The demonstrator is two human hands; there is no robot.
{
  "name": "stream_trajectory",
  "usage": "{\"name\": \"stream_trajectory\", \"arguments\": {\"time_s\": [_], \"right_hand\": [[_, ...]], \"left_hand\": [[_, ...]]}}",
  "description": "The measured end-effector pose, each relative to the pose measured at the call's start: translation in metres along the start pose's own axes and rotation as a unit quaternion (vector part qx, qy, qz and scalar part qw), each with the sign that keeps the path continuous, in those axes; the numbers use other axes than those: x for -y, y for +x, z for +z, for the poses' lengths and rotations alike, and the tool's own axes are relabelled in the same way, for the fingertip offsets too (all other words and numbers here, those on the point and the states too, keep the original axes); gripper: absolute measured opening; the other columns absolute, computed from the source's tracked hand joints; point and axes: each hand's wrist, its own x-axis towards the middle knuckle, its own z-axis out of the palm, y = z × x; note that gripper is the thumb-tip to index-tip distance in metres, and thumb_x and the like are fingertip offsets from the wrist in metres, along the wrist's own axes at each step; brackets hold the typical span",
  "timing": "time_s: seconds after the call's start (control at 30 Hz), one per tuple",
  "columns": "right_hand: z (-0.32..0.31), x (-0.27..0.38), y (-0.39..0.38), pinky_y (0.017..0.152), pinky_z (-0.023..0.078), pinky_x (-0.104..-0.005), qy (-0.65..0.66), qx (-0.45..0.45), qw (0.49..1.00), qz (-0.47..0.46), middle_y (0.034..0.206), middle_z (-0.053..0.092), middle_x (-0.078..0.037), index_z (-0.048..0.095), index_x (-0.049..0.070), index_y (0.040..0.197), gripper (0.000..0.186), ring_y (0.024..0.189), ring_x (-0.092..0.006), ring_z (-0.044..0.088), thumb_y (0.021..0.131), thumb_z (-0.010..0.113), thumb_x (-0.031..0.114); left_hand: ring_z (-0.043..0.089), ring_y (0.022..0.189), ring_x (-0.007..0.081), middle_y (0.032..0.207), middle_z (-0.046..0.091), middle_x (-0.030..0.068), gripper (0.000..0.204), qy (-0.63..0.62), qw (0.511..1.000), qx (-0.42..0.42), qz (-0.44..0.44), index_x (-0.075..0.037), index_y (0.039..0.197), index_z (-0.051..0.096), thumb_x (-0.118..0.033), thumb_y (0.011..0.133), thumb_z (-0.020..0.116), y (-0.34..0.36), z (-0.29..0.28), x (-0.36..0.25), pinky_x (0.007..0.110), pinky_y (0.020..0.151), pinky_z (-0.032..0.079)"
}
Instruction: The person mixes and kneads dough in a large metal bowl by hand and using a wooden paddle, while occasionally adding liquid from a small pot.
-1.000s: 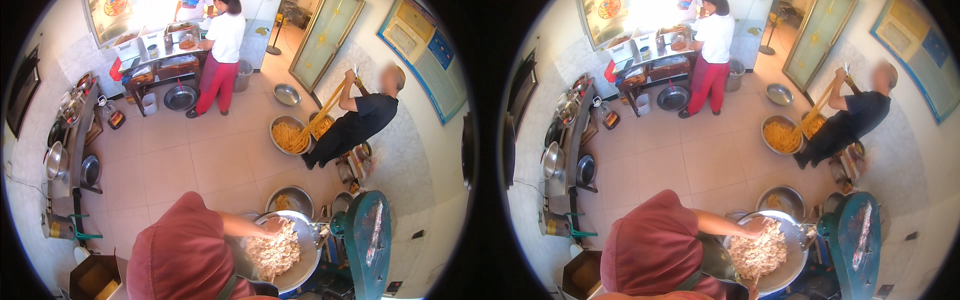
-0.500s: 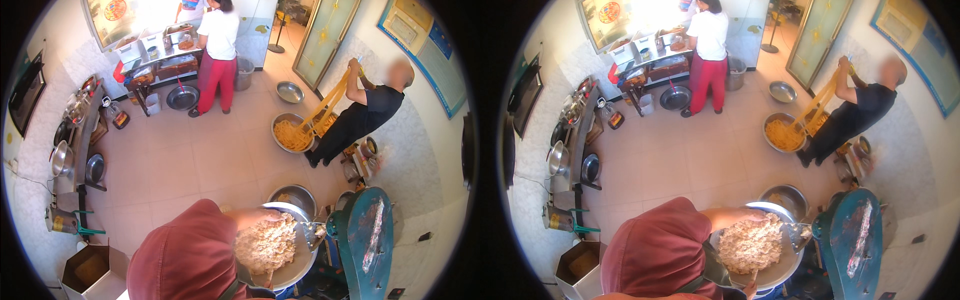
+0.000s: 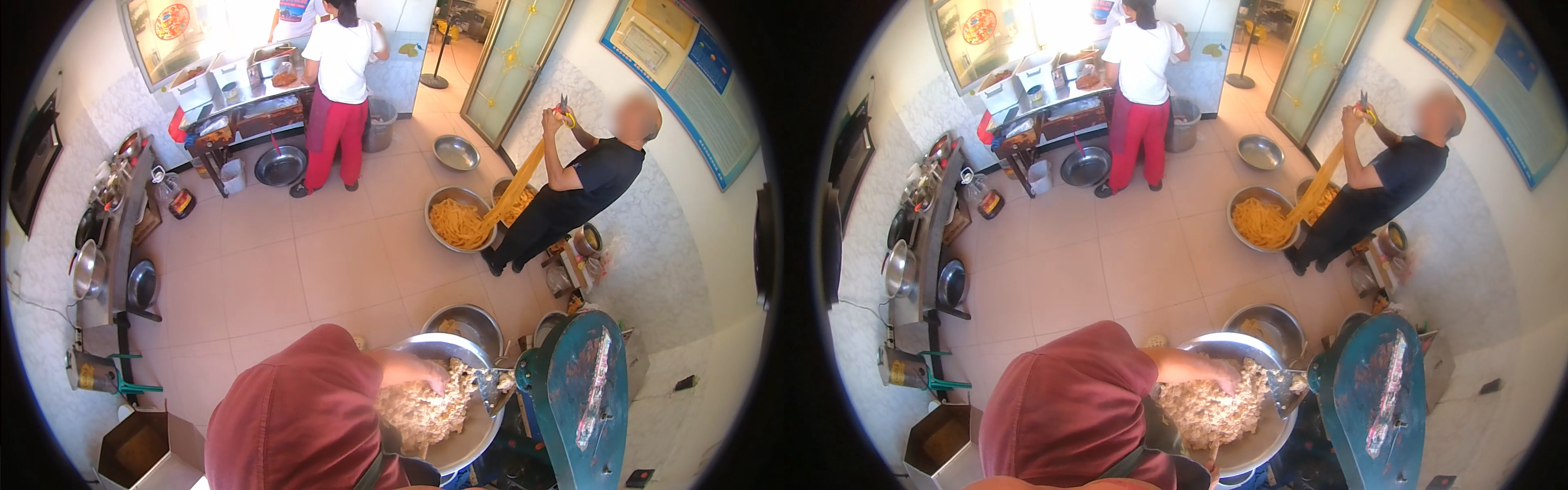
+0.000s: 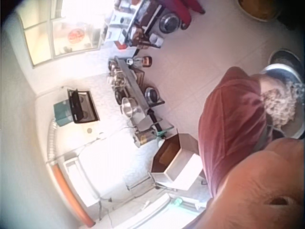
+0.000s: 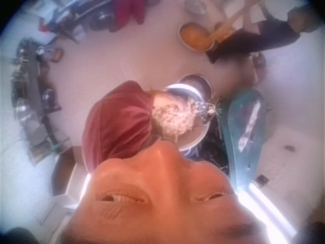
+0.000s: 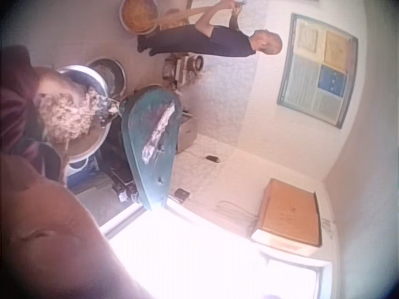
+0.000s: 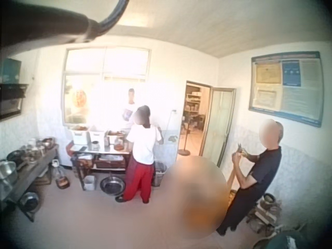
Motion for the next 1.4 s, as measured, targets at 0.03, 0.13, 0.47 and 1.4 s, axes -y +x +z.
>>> {"name": "stream_trajectory", "arguments": {"time_s": [0.03, 0.13, 0.47, 1.4], "right_hand": [[0.003, 0.002, 0.000, 0.072, 0.050, -0.0491, 0.006, 0.000, 1.000, -0.002, 0.092, 0.067, -0.027, 0.065, 0.000, 0.106, 0.041, 0.087, -0.0404, 0.066, 0.098, 0.048, 0.036], [0.004, 0.003, -0.003, 0.072, 0.050, -0.0487, 0.012, 0.011, 1.000, -0.009, 0.092, 0.067, -0.027, 0.066, 0.000, 0.107, 0.041, 0.087, -0.0401, 0.066, 0.098, 0.048, 0.036], [-0.003, -0.043, -0.017, 0.070, 0.053, -0.0437, 0.024, 0.018, 0.999, 0.038, 0.100, 0.069, -0.023, 0.058, 0.003, 0.127, 0.040, 0.090, -0.0371, 0.067, 0.100, 0.046, 0.029], [-0.004, -0.008, -0.022, 0.071, 0.048, -0.0484, 0.205, -0.092, 0.974, 0.038, 0.081, 0.064, -0.025, 0.062, -0.005, 0.100, 0.029, 0.078, -0.0446, 0.061, 0.097, 0.053, 0.022]], "left_hand": [[0.064, 0.095, 0.0222, 0.101, 0.071, 0.0111, 0.035, 0.039, 0.999, 0.001, -0.009, -0.007, 0.100, 0.074, -0.037, 0.083, 0.066, -0.001, 0.001, -0.005, 0.042, 0.082, 0.051], [0.065, 0.095, 0.0257, 0.098, 0.069, 0.0144, 0.041, 0.099, 0.992, -0.067, -0.043, -0.008, 0.105, 0.072, -0.040, 0.080, 0.067, 0.004, 0.042, -0.015, 0.046, 0.075, 0.052], [0.057, 0.099, 0.0281, 0.116, 0.056, 0.0202, 0.043, 0.086, 0.936, -0.225, 0.255, -0.003, 0.130, 0.046, -0.010, 0.089, 0.056, -0.008, 0.109, -0.010, 0.044, 0.082, 0.052], [0.046, 0.127, 0.0288, 0.137, 0.050, 0.0178, 0.085, -0.183, 0.971, 0.156, 0.006, -0.007, 0.146, 0.039, -0.050, 0.082, 0.073, 0.085, 0.016, 0.044, 0.044, 0.102, 0.042]]}}
